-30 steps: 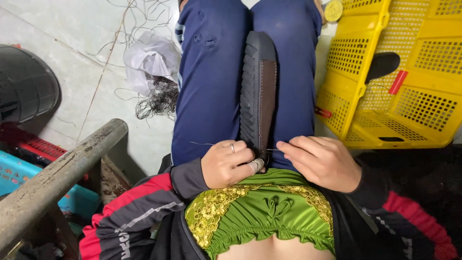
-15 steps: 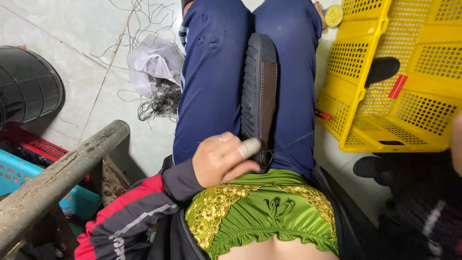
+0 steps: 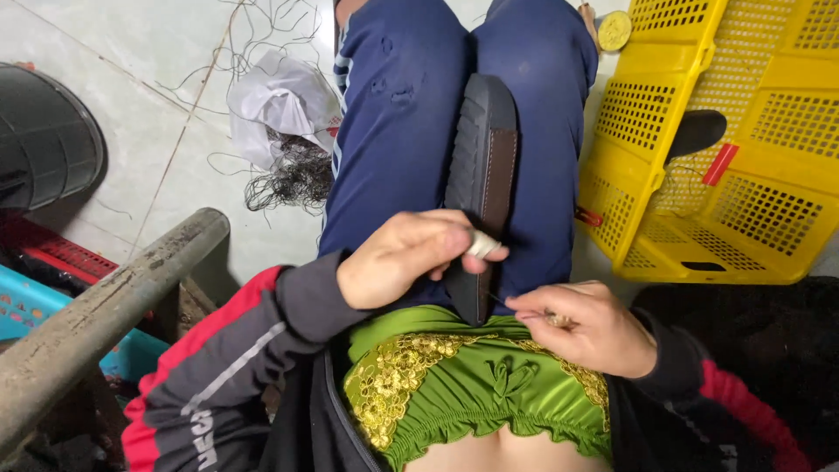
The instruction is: Hand-stitching a shoe sole to the upper using a sewing awl and thread while sitting on the floor.
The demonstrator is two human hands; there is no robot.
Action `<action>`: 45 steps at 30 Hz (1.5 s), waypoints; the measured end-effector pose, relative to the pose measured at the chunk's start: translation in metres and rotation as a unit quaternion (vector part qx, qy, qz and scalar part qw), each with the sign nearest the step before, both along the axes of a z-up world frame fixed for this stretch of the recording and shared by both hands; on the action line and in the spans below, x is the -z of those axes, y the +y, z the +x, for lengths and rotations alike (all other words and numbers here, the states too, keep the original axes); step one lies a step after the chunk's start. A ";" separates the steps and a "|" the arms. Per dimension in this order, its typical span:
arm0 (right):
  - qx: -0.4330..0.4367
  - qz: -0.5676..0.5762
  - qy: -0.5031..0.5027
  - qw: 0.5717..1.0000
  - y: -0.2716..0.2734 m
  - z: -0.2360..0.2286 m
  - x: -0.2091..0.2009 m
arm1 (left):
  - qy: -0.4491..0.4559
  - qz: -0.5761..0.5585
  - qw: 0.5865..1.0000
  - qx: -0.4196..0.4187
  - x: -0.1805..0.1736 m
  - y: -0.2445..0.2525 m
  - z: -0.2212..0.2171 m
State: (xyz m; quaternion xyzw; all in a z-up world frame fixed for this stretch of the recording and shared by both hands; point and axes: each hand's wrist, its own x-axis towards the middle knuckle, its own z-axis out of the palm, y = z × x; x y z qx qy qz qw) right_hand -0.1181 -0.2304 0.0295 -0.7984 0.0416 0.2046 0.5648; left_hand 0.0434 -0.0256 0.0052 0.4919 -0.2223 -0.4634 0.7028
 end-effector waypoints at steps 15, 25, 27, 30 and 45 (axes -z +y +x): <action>-0.146 -0.314 -0.229 0.910 0.008 0.021 0.001 | -0.596 0.168 0.770 -0.153 -0.019 0.015 0.032; -0.202 -0.390 -0.204 0.875 0.006 0.019 -0.004 | -0.366 0.109 0.923 -0.041 0.016 0.013 -0.026; -0.216 -0.406 -0.217 0.861 0.007 0.018 0.001 | -0.366 0.101 0.924 -0.050 0.025 0.010 -0.027; -0.227 -0.403 -0.245 0.852 0.010 0.008 0.029 | -0.370 0.095 0.922 -0.062 0.036 0.010 -0.030; -0.073 -0.250 -0.254 0.931 0.022 0.000 0.030 | -0.385 0.108 0.910 -0.109 0.021 0.025 -0.053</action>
